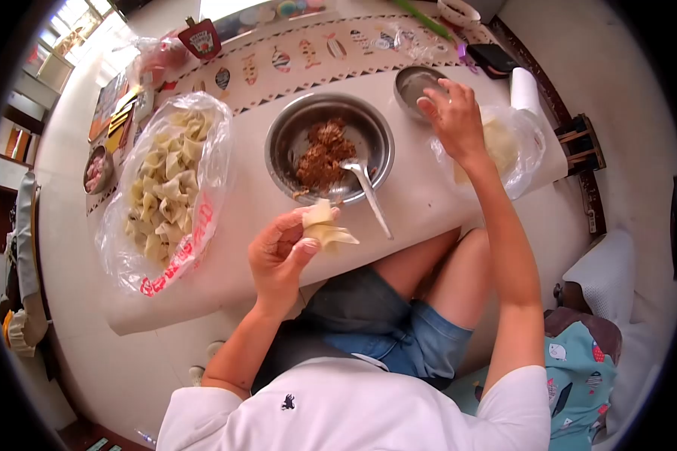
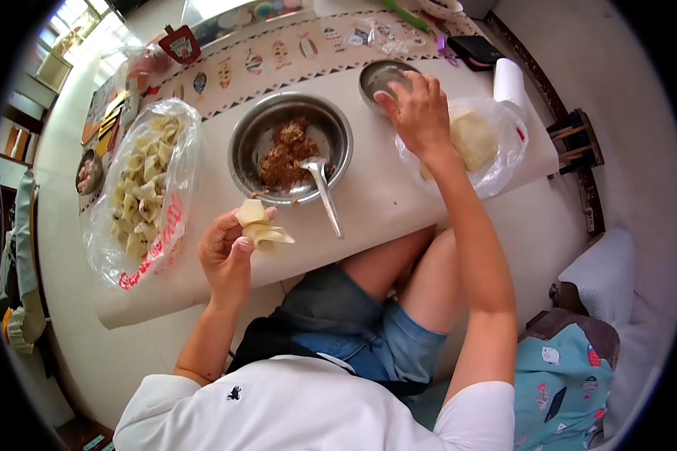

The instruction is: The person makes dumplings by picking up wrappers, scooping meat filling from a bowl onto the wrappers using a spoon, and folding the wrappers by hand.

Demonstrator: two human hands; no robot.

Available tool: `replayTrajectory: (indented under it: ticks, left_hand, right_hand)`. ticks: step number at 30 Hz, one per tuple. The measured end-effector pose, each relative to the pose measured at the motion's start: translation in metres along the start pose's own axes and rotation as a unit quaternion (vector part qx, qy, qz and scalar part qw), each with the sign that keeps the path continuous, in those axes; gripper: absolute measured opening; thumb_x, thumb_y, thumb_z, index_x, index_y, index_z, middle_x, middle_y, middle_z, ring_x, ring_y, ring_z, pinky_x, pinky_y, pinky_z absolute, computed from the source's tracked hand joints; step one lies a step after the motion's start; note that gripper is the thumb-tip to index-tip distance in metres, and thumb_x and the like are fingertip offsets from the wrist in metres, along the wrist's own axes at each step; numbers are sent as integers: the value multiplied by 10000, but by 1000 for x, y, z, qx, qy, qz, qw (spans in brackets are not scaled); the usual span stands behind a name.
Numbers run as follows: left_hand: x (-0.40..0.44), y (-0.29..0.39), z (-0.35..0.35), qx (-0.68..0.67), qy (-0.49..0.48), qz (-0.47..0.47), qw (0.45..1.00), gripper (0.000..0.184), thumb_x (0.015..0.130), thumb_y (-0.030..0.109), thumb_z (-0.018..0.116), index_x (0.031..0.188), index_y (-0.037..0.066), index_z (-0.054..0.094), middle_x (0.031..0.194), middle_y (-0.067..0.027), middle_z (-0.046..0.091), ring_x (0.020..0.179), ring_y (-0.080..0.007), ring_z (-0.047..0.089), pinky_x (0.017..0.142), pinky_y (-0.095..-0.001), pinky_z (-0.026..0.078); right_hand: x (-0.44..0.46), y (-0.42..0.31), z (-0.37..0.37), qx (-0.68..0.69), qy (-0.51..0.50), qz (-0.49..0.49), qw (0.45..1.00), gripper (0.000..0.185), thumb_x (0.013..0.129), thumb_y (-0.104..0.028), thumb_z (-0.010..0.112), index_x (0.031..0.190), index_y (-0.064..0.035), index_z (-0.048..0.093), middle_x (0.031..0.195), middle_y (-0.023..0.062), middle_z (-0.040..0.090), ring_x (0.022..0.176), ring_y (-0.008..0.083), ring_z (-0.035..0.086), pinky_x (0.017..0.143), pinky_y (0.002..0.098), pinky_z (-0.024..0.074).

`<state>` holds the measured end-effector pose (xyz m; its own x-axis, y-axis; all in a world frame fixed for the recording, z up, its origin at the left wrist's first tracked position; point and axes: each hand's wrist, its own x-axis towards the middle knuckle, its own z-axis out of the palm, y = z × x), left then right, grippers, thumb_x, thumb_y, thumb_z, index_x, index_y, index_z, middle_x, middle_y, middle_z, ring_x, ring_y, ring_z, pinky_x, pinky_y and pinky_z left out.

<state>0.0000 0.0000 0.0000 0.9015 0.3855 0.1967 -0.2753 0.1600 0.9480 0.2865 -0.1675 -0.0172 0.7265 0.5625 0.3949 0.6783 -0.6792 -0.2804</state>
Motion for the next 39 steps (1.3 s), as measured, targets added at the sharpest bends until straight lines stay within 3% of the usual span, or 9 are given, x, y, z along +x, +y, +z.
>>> replayTrajectory:
  ticks: [2,6,8,11,16,26,32,37,39]
  left_hand:
    - [4,-7,-6,-75,36,-51,995,449,834,254,618,1142,-42,480,1097,-205,570,1034,-256,563,865,-341,466]
    - [-1,5,6,-93,51,-59,993,460,836,260,614,1147,-47,470,1086,-203,573,1027,-250,565,862,-341,468]
    - [2,4,7,-108,36,-45,992,451,843,242,608,1154,-50,462,1081,-201,576,1026,-250,566,864,-341,467]
    - [4,2,8,-152,9,-28,988,385,832,95,605,1168,-38,471,1088,-199,582,1031,-247,566,877,-344,466]
    - [5,7,18,-155,-31,24,987,355,838,36,575,1167,-49,472,1126,-209,556,1038,-256,560,897,-354,457]
    - [5,19,11,34,-125,75,989,335,853,-10,528,1187,-23,497,1147,-175,558,1085,-227,524,903,-326,431]
    - [3,32,14,-167,-109,-89,976,363,860,8,529,1212,-34,447,1141,-146,551,1056,-209,540,890,-307,433]
    - [-4,24,-3,-74,-206,-229,949,369,839,93,594,1173,-33,498,1042,-92,593,954,-143,561,817,-271,461]
    - [-4,21,-7,-66,-261,-247,931,354,830,94,612,1144,-43,523,990,-90,611,908,-132,569,789,-266,469]
  right_hand:
    - [6,14,22,-153,-48,10,987,524,870,-539,375,960,-110,662,1307,101,397,1249,246,271,1012,577,161]
    - [2,1,-4,-190,-11,-2,982,512,860,-535,412,987,-100,651,1264,107,430,1203,264,320,978,533,227]
    - [-8,-35,-39,-21,74,-121,990,427,852,-474,480,996,-103,635,1247,106,445,1179,279,345,972,485,262]
    - [-45,-114,-85,221,48,-256,940,335,702,-352,683,944,-129,618,1143,74,531,1078,274,443,946,411,311]
    - [-83,-149,-74,253,60,-231,937,283,557,-148,736,805,-128,601,1105,32,559,1021,254,484,911,406,359]
    - [-81,-153,-79,289,50,-150,944,182,587,-100,717,729,-105,603,1060,41,572,995,260,473,843,365,404]
    - [-78,-153,-83,290,57,-257,920,220,597,-111,705,805,-95,632,871,23,596,850,216,521,775,355,444]
    - [-98,-154,-80,215,73,-338,914,237,611,-150,698,827,-73,637,629,-17,562,627,151,534,736,341,471]
    - [-104,-153,-77,218,55,-353,908,241,639,-142,691,859,-57,642,694,3,582,662,164,544,748,340,473]
